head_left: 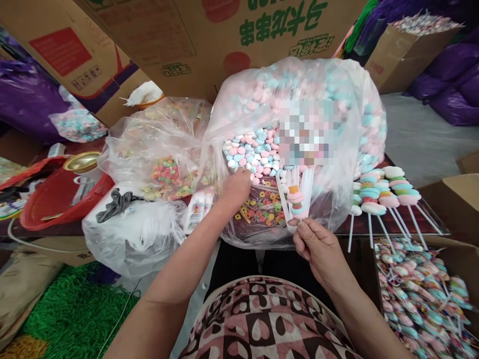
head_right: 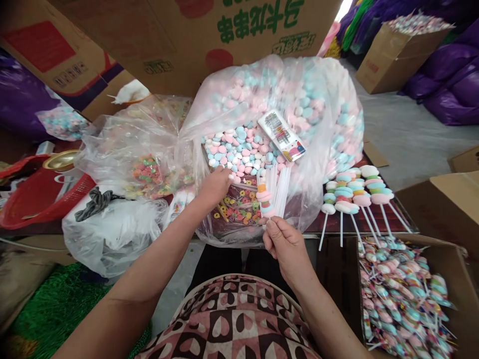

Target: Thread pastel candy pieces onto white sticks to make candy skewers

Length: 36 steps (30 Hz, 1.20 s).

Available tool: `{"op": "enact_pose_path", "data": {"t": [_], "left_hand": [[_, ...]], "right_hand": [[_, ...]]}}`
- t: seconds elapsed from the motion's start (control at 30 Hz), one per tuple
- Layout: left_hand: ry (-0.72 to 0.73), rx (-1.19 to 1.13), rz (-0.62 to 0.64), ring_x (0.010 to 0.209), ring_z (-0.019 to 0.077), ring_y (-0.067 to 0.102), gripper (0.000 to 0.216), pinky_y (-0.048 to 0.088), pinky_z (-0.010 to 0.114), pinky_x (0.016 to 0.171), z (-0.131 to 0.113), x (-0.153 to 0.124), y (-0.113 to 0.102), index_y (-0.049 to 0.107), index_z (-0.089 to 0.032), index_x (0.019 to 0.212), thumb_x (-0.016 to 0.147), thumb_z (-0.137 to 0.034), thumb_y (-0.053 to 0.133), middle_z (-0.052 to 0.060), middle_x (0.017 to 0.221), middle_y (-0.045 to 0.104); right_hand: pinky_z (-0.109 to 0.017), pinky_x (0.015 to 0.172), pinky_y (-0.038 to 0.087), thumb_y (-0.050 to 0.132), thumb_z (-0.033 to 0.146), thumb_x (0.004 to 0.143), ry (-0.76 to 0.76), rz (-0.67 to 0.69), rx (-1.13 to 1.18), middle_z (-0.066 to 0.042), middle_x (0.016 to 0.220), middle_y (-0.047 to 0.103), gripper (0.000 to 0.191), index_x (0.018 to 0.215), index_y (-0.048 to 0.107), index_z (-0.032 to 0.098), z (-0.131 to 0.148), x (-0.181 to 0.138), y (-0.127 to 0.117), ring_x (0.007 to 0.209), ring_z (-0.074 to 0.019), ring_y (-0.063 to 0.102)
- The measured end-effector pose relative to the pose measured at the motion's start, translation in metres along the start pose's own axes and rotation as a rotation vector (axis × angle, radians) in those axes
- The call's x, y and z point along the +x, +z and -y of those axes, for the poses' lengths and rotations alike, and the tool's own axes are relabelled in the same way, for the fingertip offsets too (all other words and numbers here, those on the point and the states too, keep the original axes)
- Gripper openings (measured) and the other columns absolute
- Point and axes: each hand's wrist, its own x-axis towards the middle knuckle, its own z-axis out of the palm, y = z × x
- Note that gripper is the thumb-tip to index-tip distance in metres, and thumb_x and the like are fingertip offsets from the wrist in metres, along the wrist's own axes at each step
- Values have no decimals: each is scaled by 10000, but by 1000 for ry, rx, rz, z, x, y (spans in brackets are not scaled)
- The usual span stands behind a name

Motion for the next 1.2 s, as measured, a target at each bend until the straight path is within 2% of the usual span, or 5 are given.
{"op": "enact_pose_path", "data": {"t": [0.23, 0.47, 0.93, 1.07, 1.2], "left_hand": [[70, -199, -98, 963, 214, 592, 278, 439, 313, 841, 4, 10, -5, 671, -160, 966, 952, -296, 428, 100, 1021, 624], [125, -13, 69, 1012, 243, 590, 249, 436, 338, 851, -9, 25, -1, 676, -141, 963, 927, -221, 444, 123, 1032, 637], [350, 16, -23, 1093, 270, 523, 169, 422, 373, 911, -10, -3, 4, 608, -149, 1002, 905, -151, 470, 130, 1124, 606], [285, -141, 12, 976, 253, 572, 162, 428, 341, 802, -9, 8, 10, 598, -157, 1002, 885, -160, 486, 114, 1031, 644], [104, -512, -70, 781, 204, 574, 84, 398, 302, 695, -1, 19, 19, 597, -184, 888, 820, -208, 554, 47, 838, 638]], "right_hand": [[-215, 414, 171, 683, 497, 811, 27, 1, 13, 62, 479, 431, 342, 867, 649, 161, -4, -3, -2, 424, -62, 299], [-212, 412, 165, 690, 496, 806, 33, -4, 5, 58, 483, 433, 350, 864, 653, 153, -5, -4, 2, 434, -62, 308], [-226, 408, 143, 689, 499, 796, 6, -23, -40, 58, 483, 423, 343, 863, 661, 163, 1, -2, 6, 424, -69, 280], [-220, 405, 133, 691, 507, 791, 5, -5, -47, 59, 482, 423, 354, 868, 669, 162, 1, 2, 9, 422, -65, 271], [-215, 408, 128, 740, 475, 752, -23, -30, -56, 55, 503, 446, 346, 880, 689, 158, 13, 13, 11, 431, -57, 271]]}}
